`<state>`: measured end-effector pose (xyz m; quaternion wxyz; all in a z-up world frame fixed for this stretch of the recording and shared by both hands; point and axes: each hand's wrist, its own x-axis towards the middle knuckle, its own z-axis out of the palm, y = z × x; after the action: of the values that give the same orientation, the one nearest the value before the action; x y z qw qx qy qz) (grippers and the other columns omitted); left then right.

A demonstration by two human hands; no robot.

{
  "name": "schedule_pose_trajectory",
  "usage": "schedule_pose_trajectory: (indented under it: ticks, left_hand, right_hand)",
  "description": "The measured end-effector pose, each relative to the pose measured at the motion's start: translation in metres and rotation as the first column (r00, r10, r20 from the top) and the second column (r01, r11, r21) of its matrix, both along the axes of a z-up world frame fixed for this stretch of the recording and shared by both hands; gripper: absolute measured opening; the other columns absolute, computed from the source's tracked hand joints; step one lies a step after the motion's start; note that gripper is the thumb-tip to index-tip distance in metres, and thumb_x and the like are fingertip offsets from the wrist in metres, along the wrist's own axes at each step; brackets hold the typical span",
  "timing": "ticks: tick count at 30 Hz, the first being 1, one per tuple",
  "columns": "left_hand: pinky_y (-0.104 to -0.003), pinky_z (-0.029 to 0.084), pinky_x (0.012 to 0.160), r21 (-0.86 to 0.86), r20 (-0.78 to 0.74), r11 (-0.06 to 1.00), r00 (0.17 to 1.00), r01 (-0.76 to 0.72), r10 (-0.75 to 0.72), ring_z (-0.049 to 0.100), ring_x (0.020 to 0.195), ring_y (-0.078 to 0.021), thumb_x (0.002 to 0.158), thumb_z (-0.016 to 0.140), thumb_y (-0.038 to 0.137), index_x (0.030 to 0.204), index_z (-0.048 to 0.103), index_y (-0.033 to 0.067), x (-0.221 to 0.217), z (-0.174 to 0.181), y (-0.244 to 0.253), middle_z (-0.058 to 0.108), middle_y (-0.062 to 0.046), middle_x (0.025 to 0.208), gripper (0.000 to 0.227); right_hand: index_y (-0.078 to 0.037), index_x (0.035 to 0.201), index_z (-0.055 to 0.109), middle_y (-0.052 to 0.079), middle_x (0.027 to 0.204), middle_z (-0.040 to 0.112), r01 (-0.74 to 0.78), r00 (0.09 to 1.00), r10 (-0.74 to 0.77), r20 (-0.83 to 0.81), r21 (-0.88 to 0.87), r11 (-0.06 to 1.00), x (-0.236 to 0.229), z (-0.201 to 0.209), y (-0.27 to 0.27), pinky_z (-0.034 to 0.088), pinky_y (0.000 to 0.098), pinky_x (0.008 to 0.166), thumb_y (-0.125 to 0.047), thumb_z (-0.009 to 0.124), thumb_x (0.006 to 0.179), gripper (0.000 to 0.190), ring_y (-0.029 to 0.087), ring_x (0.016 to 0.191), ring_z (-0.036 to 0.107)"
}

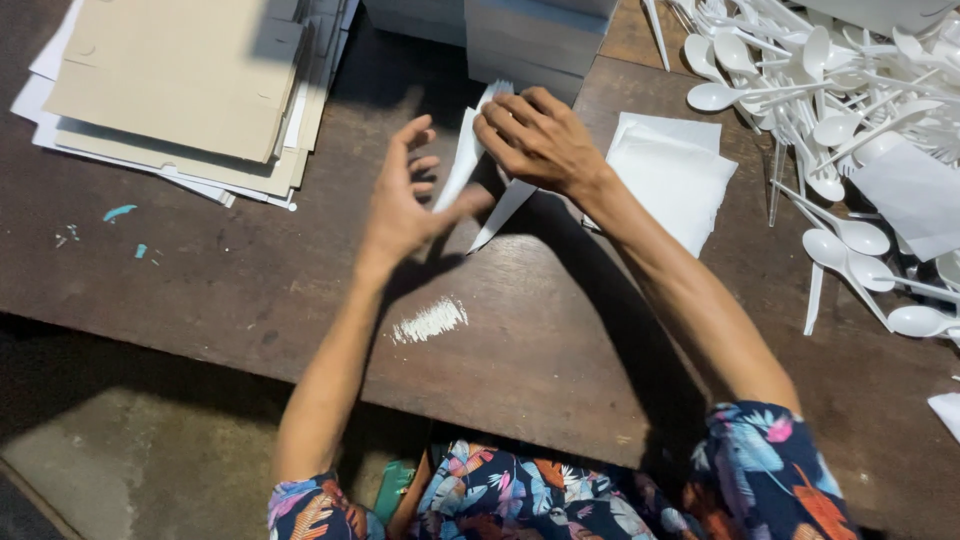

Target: The person repeatedly picks a plastic fork or spoon, places it on a white paper napkin, and folds the napkin into a cone to enclose the cutlery. The wrapped items are set aside on the table. The process is repeated multiple times with alternating forks and spoons.

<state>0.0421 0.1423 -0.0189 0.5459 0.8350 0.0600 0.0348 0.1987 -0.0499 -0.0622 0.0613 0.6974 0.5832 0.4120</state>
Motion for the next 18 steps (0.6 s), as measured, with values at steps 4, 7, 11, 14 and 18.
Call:
schedule_pose_trajectory:
  ticks: [4,7,11,14,18]
  left_hand:
    - [-0.046,0.052,0.108,-0.486,-0.209,0.874,0.970,0.011,-0.128,0.061,0.132,-0.0338,0.059,0.034,0.094,0.152,0.034,0.0068,-0.003,0.043,0.002,0.049,-0.021,0.153,0.128]
    - [-0.033,0.059,0.096,-0.484,-0.358,0.868,0.930,-0.110,-0.081,0.077,0.110,-0.0270,0.071,0.062,0.059,0.125,0.068,0.0103,-0.001,0.045,-0.015,0.078,-0.013,0.113,0.073]
    - [-0.030,0.064,0.081,-0.772,-0.094,0.635,0.989,-0.001,-0.114,0.075,0.081,-0.0196,0.091,0.072,0.009,0.115,0.072,-0.0008,0.006,0.007,-0.023,0.077,-0.013,0.096,0.025]
    - [-0.031,0.065,0.066,-0.817,-0.192,0.569,0.976,-0.100,-0.104,0.076,0.079,-0.0239,0.091,0.073,0.014,0.113,0.073,0.0013,0.005,0.012,-0.026,0.077,-0.016,0.094,0.026]
    - [-0.045,0.068,0.080,-0.787,-0.228,0.601,0.971,-0.139,-0.073,0.078,0.094,-0.0270,0.088,0.074,0.020,0.108,0.074,0.0051,0.004,0.020,-0.028,0.078,-0.015,0.101,0.024]
  right_hand:
    - [-0.009,0.107,0.069,0.006,0.107,0.073,-0.146,0.984,0.129,0.124,0.140,0.979,-0.038,0.071,-0.006,0.057,0.0304,0.086,-0.004,0.065,0.101,0.009,0.019,0.099,0.072]
    - [-0.009,0.104,0.069,0.007,0.104,0.072,-0.172,0.975,0.148,0.164,0.149,0.974,-0.053,0.089,-0.008,0.057,0.0315,0.085,-0.003,0.061,0.101,0.010,0.021,0.098,0.072]
    - [-0.010,0.102,0.070,0.005,0.105,0.072,-0.162,0.976,0.133,0.172,0.166,0.973,-0.060,0.094,-0.013,0.055,0.0331,0.085,-0.008,0.059,0.102,0.012,0.021,0.097,0.072]
    - [-0.010,0.103,0.071,0.005,0.106,0.072,-0.165,0.974,0.135,0.181,0.162,0.973,-0.060,0.094,-0.019,0.054,0.0331,0.085,-0.008,0.059,0.101,0.012,0.020,0.097,0.071]
    - [-0.010,0.103,0.072,0.004,0.105,0.072,-0.177,0.972,0.147,0.184,0.163,0.971,-0.063,0.097,-0.023,0.052,0.0340,0.084,-0.006,0.061,0.100,0.012,0.019,0.094,0.070]
